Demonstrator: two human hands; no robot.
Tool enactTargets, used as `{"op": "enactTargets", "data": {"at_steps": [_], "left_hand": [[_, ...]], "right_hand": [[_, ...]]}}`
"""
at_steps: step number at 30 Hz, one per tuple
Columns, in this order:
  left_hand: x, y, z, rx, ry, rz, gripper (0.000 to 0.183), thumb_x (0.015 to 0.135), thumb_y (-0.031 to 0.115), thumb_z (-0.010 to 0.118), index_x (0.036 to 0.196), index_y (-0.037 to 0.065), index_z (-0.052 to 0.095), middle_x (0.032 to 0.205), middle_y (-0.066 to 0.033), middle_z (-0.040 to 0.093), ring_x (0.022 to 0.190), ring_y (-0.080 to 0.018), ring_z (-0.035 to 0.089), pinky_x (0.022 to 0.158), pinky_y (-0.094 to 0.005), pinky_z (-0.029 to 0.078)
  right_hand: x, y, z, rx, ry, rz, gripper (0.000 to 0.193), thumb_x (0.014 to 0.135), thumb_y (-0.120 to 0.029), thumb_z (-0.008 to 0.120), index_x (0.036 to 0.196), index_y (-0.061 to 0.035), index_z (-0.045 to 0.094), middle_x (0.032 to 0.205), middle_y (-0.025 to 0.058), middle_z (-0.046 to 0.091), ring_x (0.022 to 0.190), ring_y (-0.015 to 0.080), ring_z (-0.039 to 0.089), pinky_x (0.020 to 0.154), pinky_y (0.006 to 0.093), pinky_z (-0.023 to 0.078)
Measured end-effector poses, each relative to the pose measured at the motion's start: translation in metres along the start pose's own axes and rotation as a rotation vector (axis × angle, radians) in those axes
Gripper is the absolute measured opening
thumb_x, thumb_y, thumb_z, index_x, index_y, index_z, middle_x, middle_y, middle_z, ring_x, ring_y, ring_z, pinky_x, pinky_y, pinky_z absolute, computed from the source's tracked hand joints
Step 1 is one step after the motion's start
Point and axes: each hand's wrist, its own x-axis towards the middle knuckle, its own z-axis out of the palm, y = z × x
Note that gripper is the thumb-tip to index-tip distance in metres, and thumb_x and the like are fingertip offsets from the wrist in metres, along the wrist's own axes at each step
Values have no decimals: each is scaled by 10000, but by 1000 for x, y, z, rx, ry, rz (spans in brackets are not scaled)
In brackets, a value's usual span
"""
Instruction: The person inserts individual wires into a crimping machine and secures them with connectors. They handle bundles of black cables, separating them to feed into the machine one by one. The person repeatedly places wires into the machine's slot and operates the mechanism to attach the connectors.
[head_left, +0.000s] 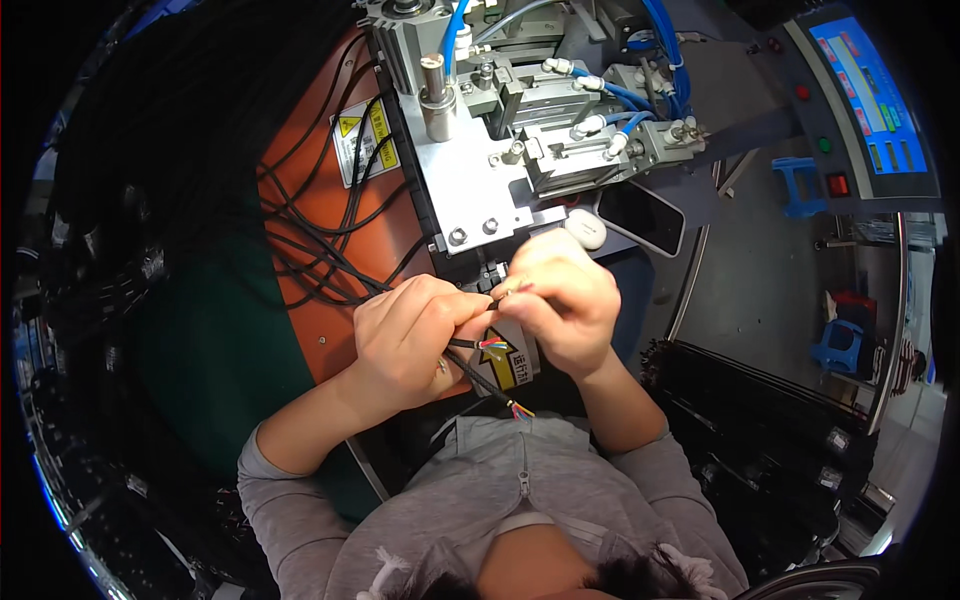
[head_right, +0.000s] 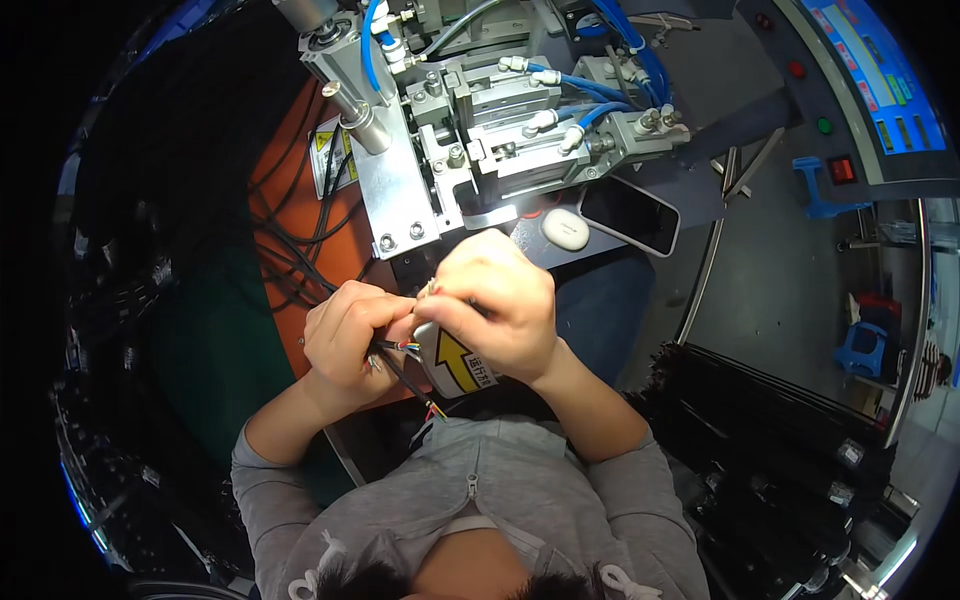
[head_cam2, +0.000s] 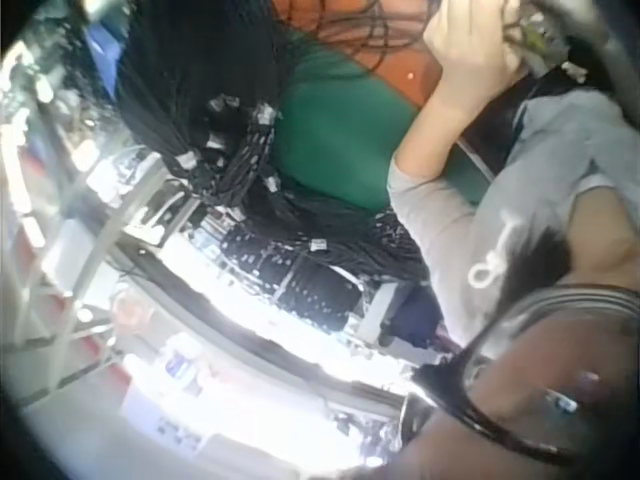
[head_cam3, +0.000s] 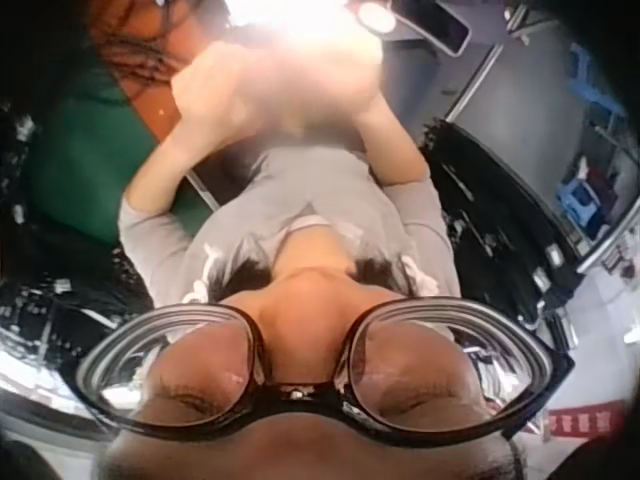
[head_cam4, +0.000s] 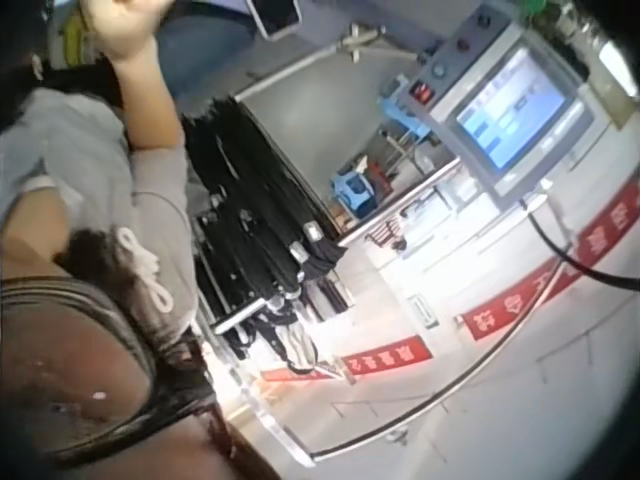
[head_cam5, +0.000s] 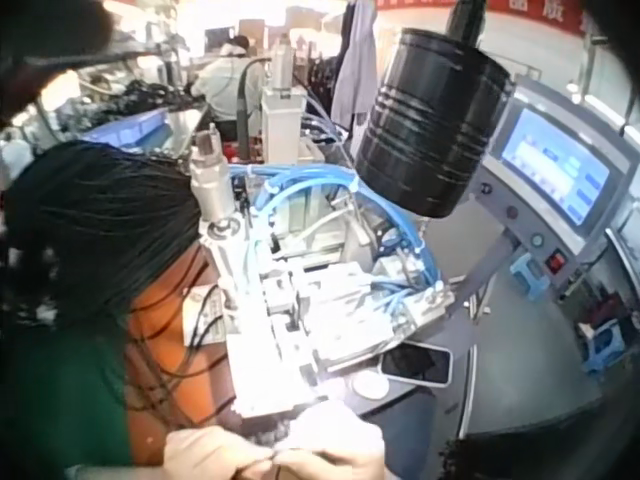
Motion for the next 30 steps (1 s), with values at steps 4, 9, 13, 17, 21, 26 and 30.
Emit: {"op": "enactTargets", "data": {"at_steps": [4, 9, 13, 17, 21, 26, 30], "left_hand": [[-1, 1, 2, -16, -10, -20, 150, 761, 90, 721, 827, 20, 605, 677, -49, 545, 532, -174, 567, 428, -289, 422], [-6, 0, 5, 97, -41, -20, 156, 709, 64, 704, 832, 35, 614, 724, -30, 540, 542, -144, 523, 418, -273, 391], [-3, -2, 2, 254, -91, 121, 236, 647, 40, 693, 878, 21, 652, 734, -47, 551, 551, -142, 508, 423, -258, 379], [-7, -7, 3, 230, -108, 138, 303, 649, 84, 673, 950, 50, 686, 762, -15, 570, 571, -122, 505, 434, -243, 381], [-10, -4, 6, 293, -164, 139, 323, 664, 94, 675, 986, 82, 700, 764, 12, 560, 572, -103, 493, 438, -234, 377], [-13, 1, 13, 376, -282, 28, 304, 703, 90, 660, 1004, 82, 695, 660, 14, 411, 556, -92, 441, 424, -233, 368], [-14, 6, 14, 445, -346, 0, 320, 717, 76, 647, 1035, 63, 682, 675, 2, 394, 560, -101, 436, 422, -234, 377]], "right_hand": [[-1, -8, 7, 356, 132, 317, 126, 698, 17, 763, 785, 7, 672, 801, 69, 656, 772, 187, 619, 697, 269, 477], [1, -14, 7, -335, 151, -70, 183, 669, 42, 768, 776, -24, 636, 759, 97, 627, 695, 223, 596, 630, 292, 463], [-2, -21, -3, -392, 10, 145, 153, 725, -21, 733, 782, -31, 592, 740, 74, 588, 699, 232, 550, 651, 303, 441], [-10, -14, -21, 433, -73, 796, 126, 848, -87, 654, 791, -14, 568, 791, 17, 575, 740, 78, 520, 675, 222, 414], [-18, 2, -24, 201, -47, 653, 74, 852, -57, 649, 826, 6, 622, 826, 22, 604, 731, 71, 538, 650, 228, 429], [-12, 11, -4, -412, -45, 255, 35, 760, -7, 659, 773, 2, 628, 747, 111, 613, 689, 268, 570, 635, 343, 456], [-14, 9, 0, -554, -84, 209, 90, 736, -5, 660, 713, -17, 574, 687, 89, 566, 658, 260, 532, 613, 351, 438]]}}
